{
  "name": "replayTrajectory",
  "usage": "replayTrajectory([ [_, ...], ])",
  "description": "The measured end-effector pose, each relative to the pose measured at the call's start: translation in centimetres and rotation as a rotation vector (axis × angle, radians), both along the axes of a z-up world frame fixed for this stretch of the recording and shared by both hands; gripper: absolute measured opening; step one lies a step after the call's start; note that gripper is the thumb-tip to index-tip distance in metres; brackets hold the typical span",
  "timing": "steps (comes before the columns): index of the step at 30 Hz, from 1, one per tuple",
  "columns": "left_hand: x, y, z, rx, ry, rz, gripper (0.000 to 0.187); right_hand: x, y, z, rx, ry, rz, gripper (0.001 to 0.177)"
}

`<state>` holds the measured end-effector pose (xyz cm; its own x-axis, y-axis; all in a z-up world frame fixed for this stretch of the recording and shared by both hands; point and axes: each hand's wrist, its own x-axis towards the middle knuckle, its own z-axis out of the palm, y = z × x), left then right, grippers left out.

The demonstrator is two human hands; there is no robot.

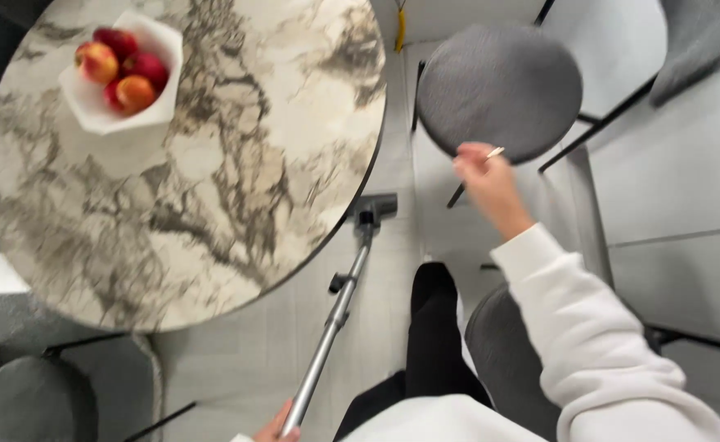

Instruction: The person vacuums the floor around a dining table and chairs using a vacuum cleaner with a long wand. They then detach the wand and use the hose nozzle to vacuum the fabric seats and backs of the chairs.

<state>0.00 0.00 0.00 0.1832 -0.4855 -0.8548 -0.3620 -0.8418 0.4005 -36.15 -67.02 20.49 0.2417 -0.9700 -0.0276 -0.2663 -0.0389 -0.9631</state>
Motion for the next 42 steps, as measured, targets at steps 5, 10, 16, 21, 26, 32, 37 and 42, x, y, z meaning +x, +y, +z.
replayTrajectory([
  [5,-6.2,-10.4,18.8,0.167,0.035,0.017,0.076,5.7,23.0,0.0,0.610,-0.157,0.007,0.039],
  [10,-8.8,-12.2,24.1,0.125,0.194,0.380,0.067,8.4,38.5,2.0,1.120,-0.116,0.176,0.053],
  [16,-11.4,-11.1,19.6,0.022,0.346,0.610,0.059,9.2,47.6,4.5,1.444,-0.275,0.280,0.059],
  [21,-12.6,-7.2,12.4,0.058,0.169,0.622,0.067,7.2,51.7,3.2,1.392,-0.367,0.128,0.041],
  [26,-17.3,-2.9,9.0,-0.071,0.236,0.775,0.060,3.2,54.9,-1.9,1.351,-0.418,0.095,0.038],
  [32,-26.3,-1.6,20.6,-0.238,0.336,0.832,0.053,-3.4,57.5,10.1,1.458,-0.597,0.146,0.053],
  [37,-31.8,0.6,27.9,-0.325,0.408,0.742,0.073,-7.2,59.0,9.2,1.557,-0.780,0.128,0.052],
  [42,-37.3,6.6,32.8,-0.465,0.701,0.863,0.055,-9.0,59.6,9.2,1.470,-0.827,-0.062,0.039],
])
